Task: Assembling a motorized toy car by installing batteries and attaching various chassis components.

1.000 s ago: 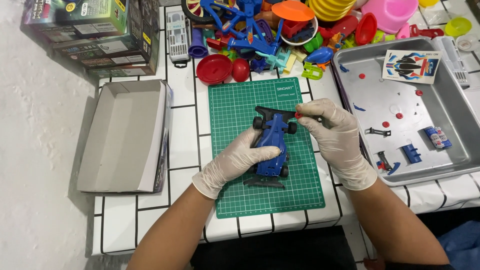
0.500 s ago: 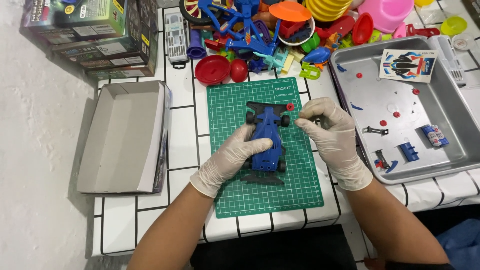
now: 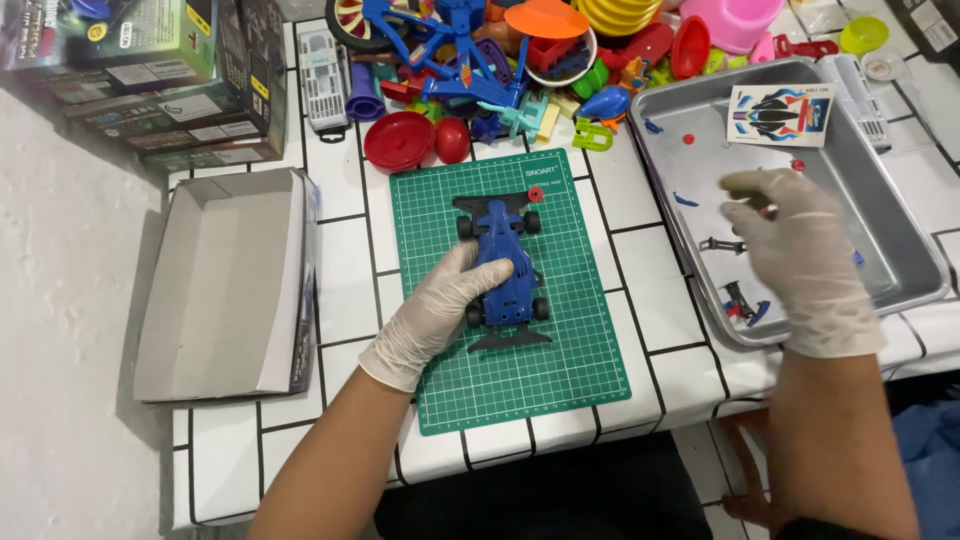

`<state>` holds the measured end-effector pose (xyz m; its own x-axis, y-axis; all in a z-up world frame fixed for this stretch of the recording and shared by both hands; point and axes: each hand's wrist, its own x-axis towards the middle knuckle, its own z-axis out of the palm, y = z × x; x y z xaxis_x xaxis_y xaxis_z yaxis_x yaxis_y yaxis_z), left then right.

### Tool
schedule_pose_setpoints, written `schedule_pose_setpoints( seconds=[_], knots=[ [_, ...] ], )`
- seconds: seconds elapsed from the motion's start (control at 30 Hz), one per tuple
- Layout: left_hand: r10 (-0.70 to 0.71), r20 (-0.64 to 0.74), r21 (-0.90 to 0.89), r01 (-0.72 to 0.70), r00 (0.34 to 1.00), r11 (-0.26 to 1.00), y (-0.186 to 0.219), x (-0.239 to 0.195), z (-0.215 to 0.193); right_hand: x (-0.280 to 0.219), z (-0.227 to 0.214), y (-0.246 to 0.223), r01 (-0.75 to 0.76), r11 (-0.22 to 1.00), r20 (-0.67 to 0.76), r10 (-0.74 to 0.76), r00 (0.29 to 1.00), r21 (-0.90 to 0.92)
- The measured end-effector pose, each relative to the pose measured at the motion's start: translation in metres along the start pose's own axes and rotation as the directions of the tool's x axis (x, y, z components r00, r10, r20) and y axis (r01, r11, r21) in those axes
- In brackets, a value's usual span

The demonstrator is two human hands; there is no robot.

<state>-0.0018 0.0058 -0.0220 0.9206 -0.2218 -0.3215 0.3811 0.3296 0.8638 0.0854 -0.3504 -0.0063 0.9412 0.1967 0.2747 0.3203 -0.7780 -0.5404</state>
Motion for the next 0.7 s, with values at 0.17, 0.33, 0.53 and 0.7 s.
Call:
schedule_pose_setpoints(
  seconds=[0.17, 0.33, 0.53, 0.7],
  knots=[
    [-0.047, 0.010, 0.007, 0.047, 0.999, 0.999, 0.008, -0.007, 0.004, 0.012, -0.044, 0.032, -0.380, 0.868, 0.112, 0.433, 0.895, -0.321],
    [-0.077, 0.026, 0.019, 0.077, 0.997, 0.997, 0.012, -0.010, 0.007, 0.014, -0.041, 0.068, -0.403, 0.872, 0.135, 0.451, 0.882, -0.277],
    [-0.063, 0.027, 0.004, 0.063, 0.998, 0.998, 0.010, -0.009, 0.005, 0.015, -0.029, 0.109, -0.325, 0.923, 0.095, 0.350, 0.932, -0.207],
    [-0.094, 0.039, 0.041, 0.093, 0.995, 0.995, 0.013, -0.011, 0.006, 0.017, -0.022, 0.155, -0.137, 0.929, 0.084, 0.176, 0.981, -0.345]
  ],
)
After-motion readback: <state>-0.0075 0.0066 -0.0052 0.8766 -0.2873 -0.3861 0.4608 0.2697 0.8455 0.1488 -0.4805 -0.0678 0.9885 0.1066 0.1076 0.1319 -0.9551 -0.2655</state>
